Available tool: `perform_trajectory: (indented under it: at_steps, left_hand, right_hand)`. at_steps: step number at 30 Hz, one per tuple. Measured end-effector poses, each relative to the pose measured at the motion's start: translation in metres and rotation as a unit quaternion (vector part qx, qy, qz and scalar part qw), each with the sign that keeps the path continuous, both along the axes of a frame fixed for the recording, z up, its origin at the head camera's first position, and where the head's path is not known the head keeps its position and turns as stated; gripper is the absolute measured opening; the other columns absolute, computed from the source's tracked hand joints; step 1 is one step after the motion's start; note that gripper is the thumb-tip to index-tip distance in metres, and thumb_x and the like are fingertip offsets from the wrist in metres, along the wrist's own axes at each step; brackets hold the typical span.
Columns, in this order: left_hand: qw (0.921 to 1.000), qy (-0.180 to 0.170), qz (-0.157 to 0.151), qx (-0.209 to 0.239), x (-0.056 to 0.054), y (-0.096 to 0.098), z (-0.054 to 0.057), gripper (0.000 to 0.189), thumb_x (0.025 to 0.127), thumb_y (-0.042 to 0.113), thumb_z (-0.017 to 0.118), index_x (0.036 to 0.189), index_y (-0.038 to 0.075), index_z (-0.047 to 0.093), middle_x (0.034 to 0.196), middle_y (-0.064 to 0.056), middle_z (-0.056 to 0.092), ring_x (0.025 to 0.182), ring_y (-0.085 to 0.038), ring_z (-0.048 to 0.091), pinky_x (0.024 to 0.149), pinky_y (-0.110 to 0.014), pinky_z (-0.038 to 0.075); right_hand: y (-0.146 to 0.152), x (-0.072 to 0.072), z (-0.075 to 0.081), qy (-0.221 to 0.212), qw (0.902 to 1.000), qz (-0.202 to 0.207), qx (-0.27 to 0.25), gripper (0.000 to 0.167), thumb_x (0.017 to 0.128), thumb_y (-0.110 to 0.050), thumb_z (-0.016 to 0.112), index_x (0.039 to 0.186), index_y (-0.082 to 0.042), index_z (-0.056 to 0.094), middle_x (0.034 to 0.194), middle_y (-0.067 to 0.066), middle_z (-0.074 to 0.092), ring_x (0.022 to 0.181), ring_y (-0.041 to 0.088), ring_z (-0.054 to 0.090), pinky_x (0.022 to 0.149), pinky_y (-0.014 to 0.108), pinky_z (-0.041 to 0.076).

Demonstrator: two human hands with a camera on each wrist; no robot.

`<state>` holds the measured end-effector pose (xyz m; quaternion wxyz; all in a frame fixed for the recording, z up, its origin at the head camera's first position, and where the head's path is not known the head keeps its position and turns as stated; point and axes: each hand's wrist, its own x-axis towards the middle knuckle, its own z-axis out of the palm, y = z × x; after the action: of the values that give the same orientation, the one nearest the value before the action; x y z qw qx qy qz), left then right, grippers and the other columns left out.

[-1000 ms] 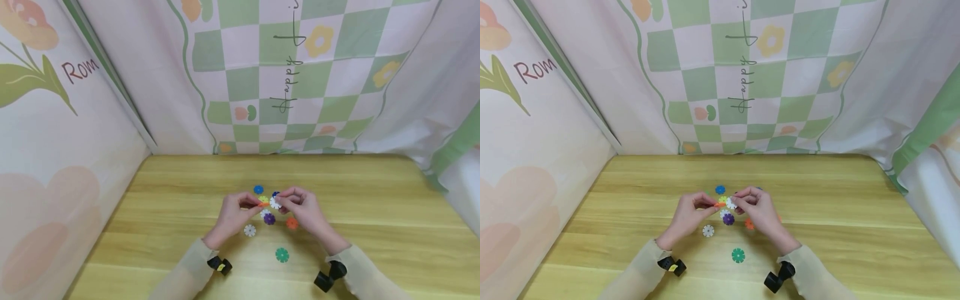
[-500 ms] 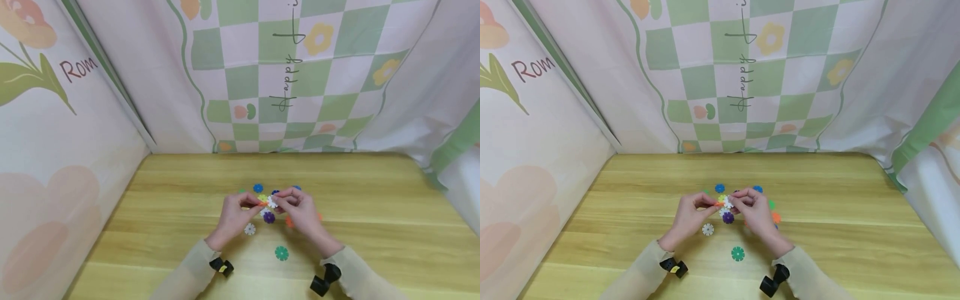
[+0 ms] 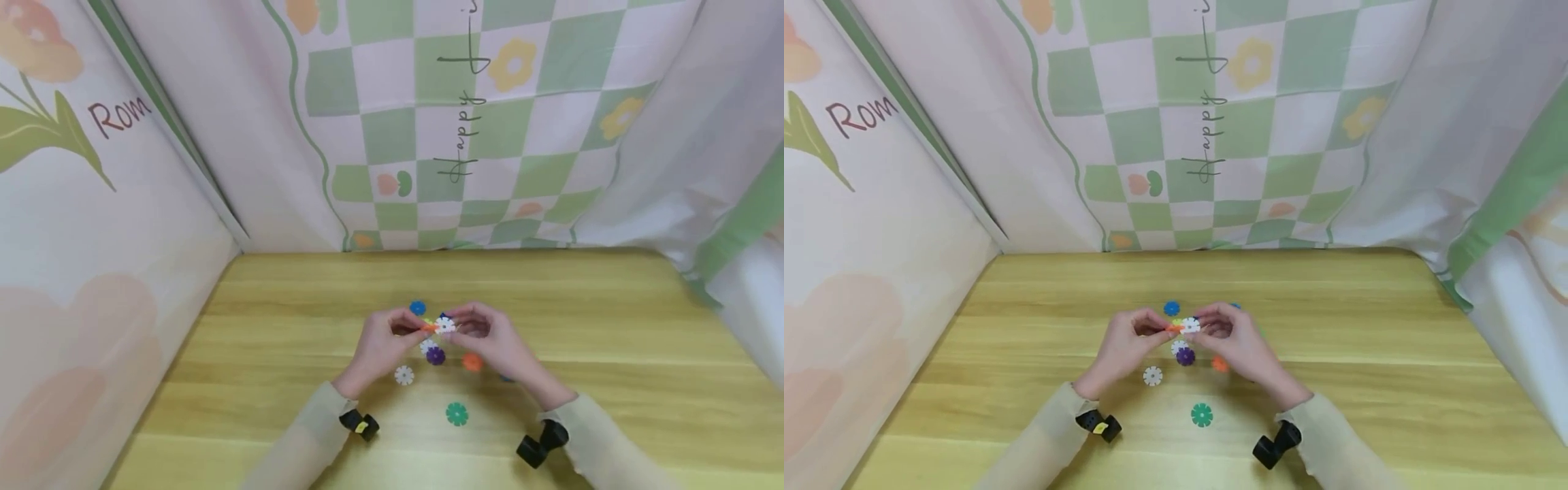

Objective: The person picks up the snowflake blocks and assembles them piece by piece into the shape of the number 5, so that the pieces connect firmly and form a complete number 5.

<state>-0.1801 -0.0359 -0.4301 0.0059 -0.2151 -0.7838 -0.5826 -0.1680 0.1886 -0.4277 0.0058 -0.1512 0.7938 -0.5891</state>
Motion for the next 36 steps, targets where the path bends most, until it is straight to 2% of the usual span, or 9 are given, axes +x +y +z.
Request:
perform_trajectory:
  at_steps: [3,6,11,14,17,22,26,30,36]
  left_hand:
    - [0.9999,-0.013,-0.007,-0.002,-0.001,-0.001,0.002,0.004,0.09,0.01,0.08,0.091,0.011,0.076,0.087,0.008,0.073,0.077,-0.01,0.069,0.07,-0.028,0.059]
    - [0.9995,-0.017,-0.024,-0.011,-0.001,-0.001,0.003,0.005,0.09,0.009,0.08,0.093,0.011,0.077,0.089,0.008,0.073,0.079,-0.01,0.07,0.072,-0.028,0.059]
    - [0.9964,-0.005,-0.037,-0.076,-0.008,-0.013,0.0,0.025,0.09,0.015,0.081,0.114,0.01,0.075,0.107,0.002,0.074,0.096,-0.016,0.07,0.085,-0.031,0.057]
    - [0.9907,-0.004,-0.03,-0.133,-0.018,-0.023,-0.005,0.038,0.089,0.016,0.081,0.125,0.01,0.071,0.12,-0.002,0.071,0.109,-0.022,0.066,0.094,-0.036,0.054]
    - [0.9819,-0.009,-0.027,-0.187,-0.027,-0.03,-0.01,0.045,0.085,0.014,0.084,0.128,0.008,0.069,0.124,-0.003,0.069,0.109,-0.023,0.064,0.094,-0.037,0.053]
    - [0.966,-0.011,-0.042,-0.255,-0.037,-0.029,-0.018,0.043,0.08,0.013,0.088,0.119,0.004,0.072,0.108,-0.003,0.07,0.095,-0.017,0.062,0.083,-0.031,0.053]
    - [0.9618,-0.02,-0.042,-0.27,-0.04,-0.026,-0.019,0.035,0.081,0.012,0.086,0.113,0.004,0.073,0.099,-0.001,0.067,0.09,-0.015,0.06,0.081,-0.029,0.053]
    - [0.9615,-0.032,-0.038,-0.27,-0.041,-0.025,-0.017,0.032,0.082,0.011,0.086,0.111,0.004,0.073,0.097,0.0,0.067,0.09,-0.014,0.06,0.081,-0.028,0.052]
    - [0.9634,-0.051,-0.036,-0.261,-0.039,-0.025,-0.015,0.033,0.082,0.008,0.086,0.111,0.005,0.071,0.094,0.001,0.065,0.088,-0.014,0.06,0.08,-0.028,0.053]
  right_hand:
    - [0.005,-0.001,0.002,0.021,0.9986,0.02,0.045,0.039,0.087,-0.015,0.084,0.122,-0.003,0.07,0.107,0.006,0.072,0.091,0.023,0.068,0.08,0.035,0.059]
    - [0.007,0.0,0.002,0.033,0.9968,0.024,0.068,0.035,0.086,-0.019,0.085,0.117,-0.007,0.074,0.104,0.002,0.073,0.088,0.02,0.068,0.078,0.037,0.059]
    - [0.009,0.0,0.0,0.028,0.997,0.008,0.071,0.032,0.085,-0.021,0.086,0.113,-0.008,0.075,0.101,0.0,0.073,0.088,0.021,0.068,0.076,0.034,0.059]
    - [0.012,0.0,0.0,0.022,0.9976,-0.001,0.065,0.033,0.085,-0.018,0.086,0.114,-0.007,0.074,0.102,0.001,0.072,0.088,0.023,0.068,0.075,0.032,0.059]
    - [0.014,0.0,0.0,0.02,0.9977,-0.002,0.065,0.032,0.084,-0.017,0.086,0.113,-0.009,0.074,0.104,0.001,0.072,0.088,0.024,0.068,0.075,0.032,0.059]
    - [0.013,0.002,-0.001,0.016,0.9973,-0.006,0.072,0.032,0.083,-0.018,0.087,0.112,-0.011,0.075,0.104,0.001,0.072,0.089,0.023,0.068,0.075,0.031,0.059]
    - [0.014,0.002,-0.002,0.014,0.997,-0.007,0.075,0.034,0.082,-0.022,0.088,0.111,-0.012,0.075,0.103,0.0,0.072,0.088,0.022,0.068,0.075,0.031,0.059]
    - [0.014,0.001,-0.004,0.014,0.997,-0.008,0.076,0.034,0.082,-0.022,0.088,0.111,-0.012,0.074,0.102,0.0,0.072,0.088,0.022,0.068,0.076,0.031,0.059]
    - [0.015,0.003,-0.006,0.01,0.9978,-0.004,0.065,0.035,0.083,-0.016,0.087,0.113,-0.007,0.073,0.104,0.004,0.072,0.091,0.022,0.069,0.079,0.029,0.059]
